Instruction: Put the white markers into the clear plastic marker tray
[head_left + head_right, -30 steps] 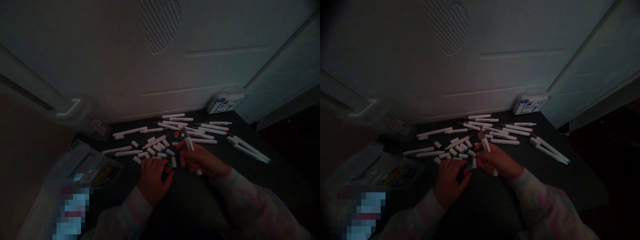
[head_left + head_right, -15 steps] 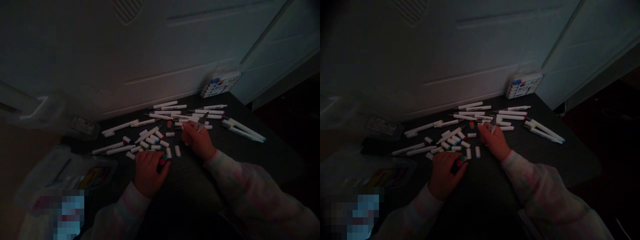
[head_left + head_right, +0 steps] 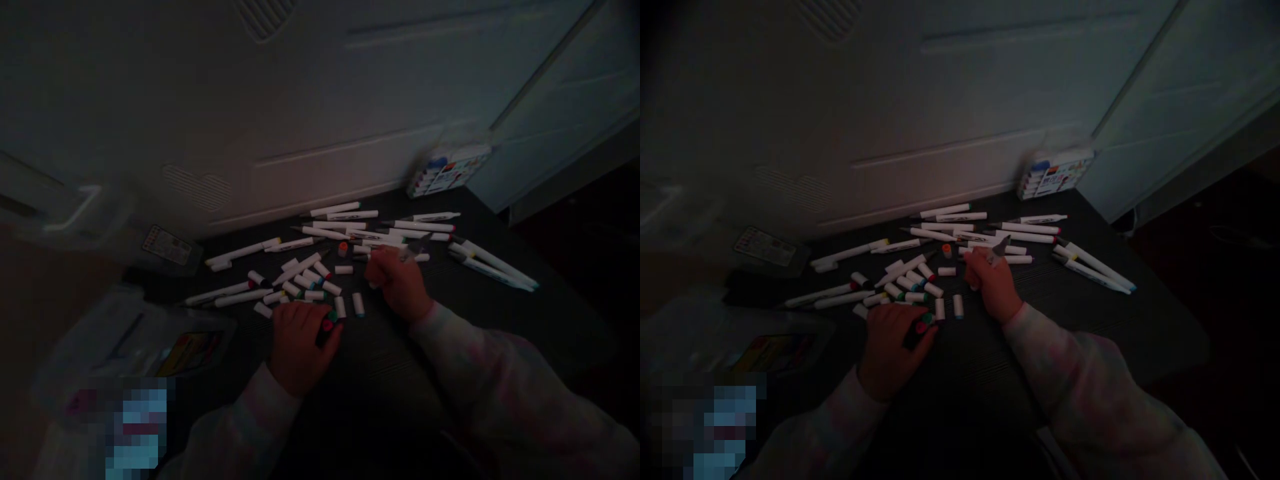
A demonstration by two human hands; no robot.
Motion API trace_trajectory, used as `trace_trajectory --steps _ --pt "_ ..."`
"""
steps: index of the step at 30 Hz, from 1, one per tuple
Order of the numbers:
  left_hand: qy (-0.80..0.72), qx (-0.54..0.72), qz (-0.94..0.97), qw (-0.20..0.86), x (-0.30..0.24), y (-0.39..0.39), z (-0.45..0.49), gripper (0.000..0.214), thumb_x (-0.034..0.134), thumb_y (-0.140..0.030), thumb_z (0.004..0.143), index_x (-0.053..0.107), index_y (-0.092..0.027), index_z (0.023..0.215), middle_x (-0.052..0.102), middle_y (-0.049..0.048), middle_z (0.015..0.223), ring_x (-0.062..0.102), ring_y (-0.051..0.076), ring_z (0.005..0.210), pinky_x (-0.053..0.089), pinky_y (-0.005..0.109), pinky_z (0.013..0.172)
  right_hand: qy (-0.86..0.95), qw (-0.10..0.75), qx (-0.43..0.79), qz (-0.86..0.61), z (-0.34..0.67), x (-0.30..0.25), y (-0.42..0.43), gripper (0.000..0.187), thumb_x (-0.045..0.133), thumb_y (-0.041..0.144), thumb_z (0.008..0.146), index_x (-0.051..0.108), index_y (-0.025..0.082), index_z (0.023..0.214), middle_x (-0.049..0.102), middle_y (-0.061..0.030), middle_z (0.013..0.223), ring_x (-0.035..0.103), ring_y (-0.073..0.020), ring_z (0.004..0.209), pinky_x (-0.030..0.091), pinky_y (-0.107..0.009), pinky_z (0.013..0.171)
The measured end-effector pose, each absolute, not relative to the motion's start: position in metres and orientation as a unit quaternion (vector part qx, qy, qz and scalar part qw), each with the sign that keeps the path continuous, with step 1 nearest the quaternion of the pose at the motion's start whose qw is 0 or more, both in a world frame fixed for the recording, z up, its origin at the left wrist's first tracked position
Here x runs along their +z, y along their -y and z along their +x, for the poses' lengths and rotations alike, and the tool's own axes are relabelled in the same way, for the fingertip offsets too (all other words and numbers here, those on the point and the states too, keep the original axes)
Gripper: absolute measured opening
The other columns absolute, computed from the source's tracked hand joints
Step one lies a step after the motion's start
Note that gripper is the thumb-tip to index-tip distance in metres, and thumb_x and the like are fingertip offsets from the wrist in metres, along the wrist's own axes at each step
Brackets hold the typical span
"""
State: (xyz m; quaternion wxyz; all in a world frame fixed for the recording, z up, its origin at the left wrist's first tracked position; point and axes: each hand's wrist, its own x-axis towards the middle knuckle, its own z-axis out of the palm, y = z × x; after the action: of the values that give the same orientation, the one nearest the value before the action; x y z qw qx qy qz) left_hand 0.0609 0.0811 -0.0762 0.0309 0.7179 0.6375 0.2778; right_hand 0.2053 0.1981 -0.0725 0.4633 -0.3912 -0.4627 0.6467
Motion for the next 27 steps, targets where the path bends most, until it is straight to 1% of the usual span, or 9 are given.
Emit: trace_trajectory --steps 5,9,13,17,27 --pt "-0.641 0.300 0.706 0.035 -0.076 -0.083 0.063 0.013 0.057 -0.026 0.075 0.058 -0.018 0.084 0.063 0.0025 0.078 0.052 0.019 0.078 0.035 0.037 0.075 0.531 0.410 0.616 -0.413 0.205 -0.084 -0.193 0.035 0.055 0.034 0.074 0.035 0.019 0.049 0.032 0.0056 0.044 0.028 -0.0071 0.043 0.020 -0.024 0.042" --pt "-0.641 0.313 0.699 0.032 -0.076 -0.083 0.064 0.010 0.054 -0.023 0.076 0.058 -0.017 0.083 0.063 0.0012 0.074 0.052 0.018 0.076 0.035 0.037 0.075 0.561 0.394 0.594 -0.421 0.204 -0.086 -0.194 0.035 0.053 0.036 0.075 0.035 0.020 0.049 0.032 0.0053 0.045 0.028 -0.0080 0.044 0.021 -0.025 0.044" --pt "-0.646 0.305 0.699 0.036 -0.077 -0.083 0.063 0.009 0.054 -0.022 0.077 0.059 -0.018 0.082 0.063 0.0007 0.072 0.052 0.018 0.075 0.035 0.036 0.075 0.572 0.399 0.572 -0.431 0.199 -0.088 -0.194 0.036 0.054 0.038 0.073 0.035 0.020 0.048 0.032 0.0052 0.045 0.028 -0.0083 0.045 0.022 -0.025 0.045" --pt "-0.639 0.309 0.703 0.030 -0.079 -0.083 0.061 0.010 0.054 -0.022 0.077 0.059 -0.017 0.084 0.064 0.0018 0.076 0.052 0.018 0.077 0.035 0.037 0.075 0.578 0.413 0.549 -0.440 0.193 -0.090 -0.194 0.036 0.055 0.040 0.073 0.037 0.020 0.048 0.034 0.0050 0.046 0.029 -0.0082 0.046 0.023 -0.025 0.046" --pt "-0.648 0.279 0.708 0.028 -0.078 -0.082 0.060 0.011 0.052 -0.023 0.078 0.059 -0.018 0.085 0.064 0.0024 0.076 0.051 0.019 0.078 0.035 0.037 0.075 0.557 0.443 0.555 -0.430 0.185 -0.089 -0.196 0.041 0.054 0.046 0.071 0.030 0.021 0.049 0.029 0.0068 0.041 0.028 -0.0074 0.041 0.024 -0.024 0.042"
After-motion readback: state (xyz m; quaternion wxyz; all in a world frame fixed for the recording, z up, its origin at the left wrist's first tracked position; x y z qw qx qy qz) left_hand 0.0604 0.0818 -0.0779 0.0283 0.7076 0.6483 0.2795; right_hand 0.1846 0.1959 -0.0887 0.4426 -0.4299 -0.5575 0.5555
